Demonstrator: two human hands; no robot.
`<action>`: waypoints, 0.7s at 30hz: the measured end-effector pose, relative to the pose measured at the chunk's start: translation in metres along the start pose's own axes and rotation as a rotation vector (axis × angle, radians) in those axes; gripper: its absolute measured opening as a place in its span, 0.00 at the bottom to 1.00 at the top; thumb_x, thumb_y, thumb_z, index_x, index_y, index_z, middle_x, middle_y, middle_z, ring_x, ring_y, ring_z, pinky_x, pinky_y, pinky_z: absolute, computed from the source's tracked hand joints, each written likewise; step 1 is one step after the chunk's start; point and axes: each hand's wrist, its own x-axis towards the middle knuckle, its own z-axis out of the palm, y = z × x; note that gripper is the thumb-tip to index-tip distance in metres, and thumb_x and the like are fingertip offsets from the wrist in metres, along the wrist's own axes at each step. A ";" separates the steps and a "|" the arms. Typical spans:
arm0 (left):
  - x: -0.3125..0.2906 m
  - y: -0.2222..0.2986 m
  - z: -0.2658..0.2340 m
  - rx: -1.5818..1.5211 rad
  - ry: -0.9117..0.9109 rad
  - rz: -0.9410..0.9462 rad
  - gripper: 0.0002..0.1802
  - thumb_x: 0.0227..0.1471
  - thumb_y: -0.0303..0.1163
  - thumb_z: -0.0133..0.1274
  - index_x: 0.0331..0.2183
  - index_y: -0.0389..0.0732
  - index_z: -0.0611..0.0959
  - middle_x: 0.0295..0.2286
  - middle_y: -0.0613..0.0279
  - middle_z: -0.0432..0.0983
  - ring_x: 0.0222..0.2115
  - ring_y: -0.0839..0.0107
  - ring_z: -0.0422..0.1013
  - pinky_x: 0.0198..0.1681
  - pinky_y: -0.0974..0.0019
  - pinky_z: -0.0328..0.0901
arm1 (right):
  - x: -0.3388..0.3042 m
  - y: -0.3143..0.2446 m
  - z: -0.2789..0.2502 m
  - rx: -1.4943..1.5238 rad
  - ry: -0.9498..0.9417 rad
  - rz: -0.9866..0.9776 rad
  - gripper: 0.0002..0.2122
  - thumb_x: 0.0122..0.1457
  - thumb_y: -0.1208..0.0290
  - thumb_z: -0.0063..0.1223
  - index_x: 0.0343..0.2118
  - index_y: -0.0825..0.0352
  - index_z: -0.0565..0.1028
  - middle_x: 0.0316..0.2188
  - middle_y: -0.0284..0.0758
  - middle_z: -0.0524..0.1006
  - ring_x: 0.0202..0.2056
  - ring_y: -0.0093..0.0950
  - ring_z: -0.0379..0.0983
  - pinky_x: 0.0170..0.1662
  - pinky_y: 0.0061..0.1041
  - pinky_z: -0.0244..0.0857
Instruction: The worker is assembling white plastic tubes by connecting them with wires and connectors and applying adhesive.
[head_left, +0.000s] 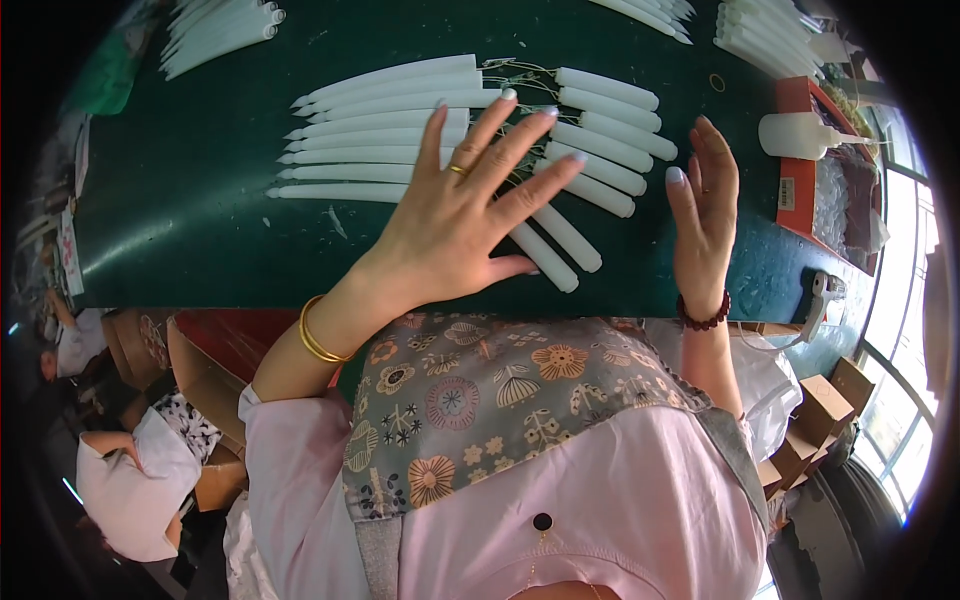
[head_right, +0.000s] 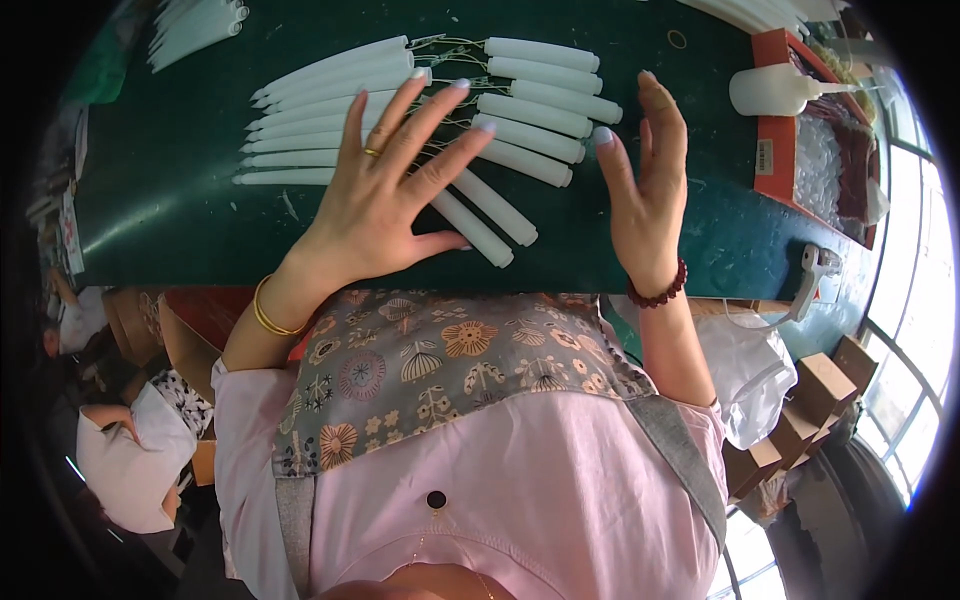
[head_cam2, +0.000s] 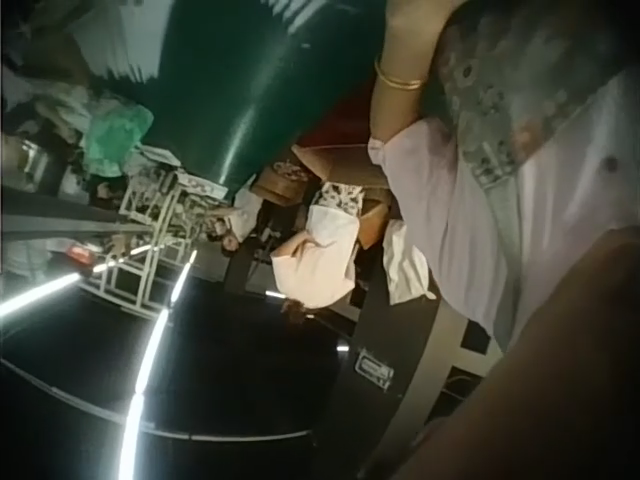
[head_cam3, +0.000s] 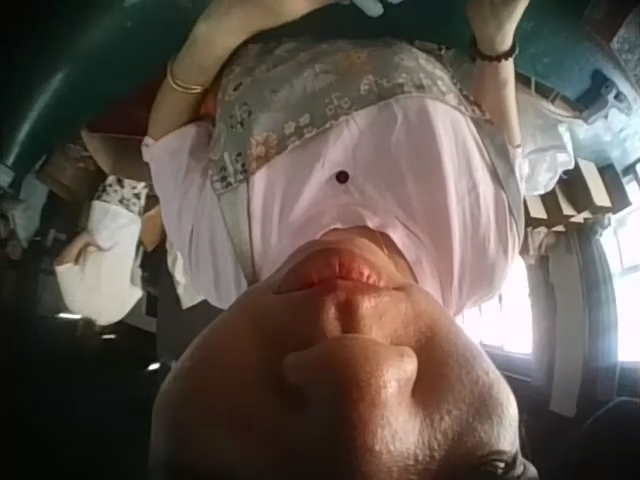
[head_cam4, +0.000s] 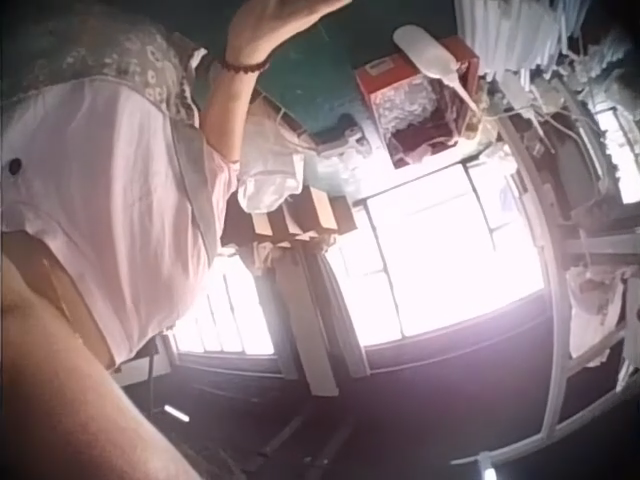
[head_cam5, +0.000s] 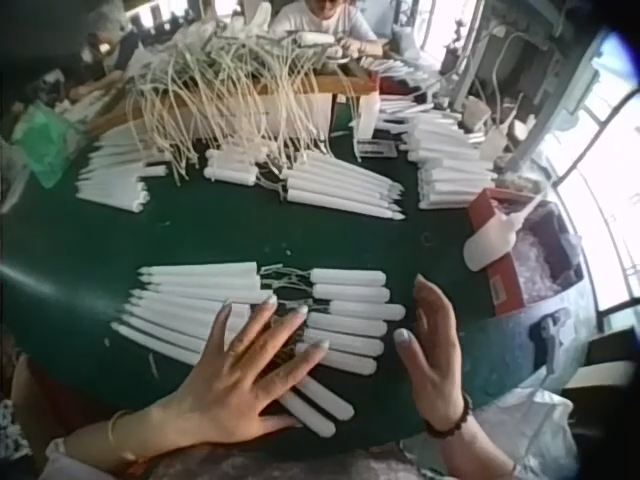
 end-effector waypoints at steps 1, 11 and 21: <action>0.004 0.003 0.009 -0.038 0.074 0.034 0.57 0.35 0.53 0.75 0.66 0.52 0.71 0.70 0.57 0.55 0.71 0.50 0.49 0.68 0.27 0.43 | 0.000 -0.001 0.003 0.061 0.004 0.030 0.29 0.67 0.73 0.58 0.69 0.66 0.62 0.69 0.41 0.62 0.71 0.36 0.57 0.71 0.38 0.51; 0.050 0.028 0.031 -0.294 0.210 -0.035 0.53 0.53 0.46 0.66 0.70 0.41 0.58 0.70 0.44 0.47 0.72 0.45 0.42 0.70 0.37 0.47 | 0.039 0.000 0.011 0.200 -0.046 0.054 0.26 0.77 0.60 0.39 0.72 0.69 0.56 0.71 0.41 0.59 0.73 0.33 0.52 0.74 0.34 0.45; 0.082 0.020 0.058 -1.089 0.654 -0.200 0.36 0.72 0.38 0.39 0.70 0.30 0.47 0.69 0.38 0.45 0.73 0.55 0.42 0.73 0.54 0.38 | 0.037 -0.013 0.049 0.456 0.091 0.098 0.30 0.78 0.54 0.34 0.72 0.72 0.51 0.73 0.51 0.53 0.75 0.40 0.47 0.75 0.37 0.43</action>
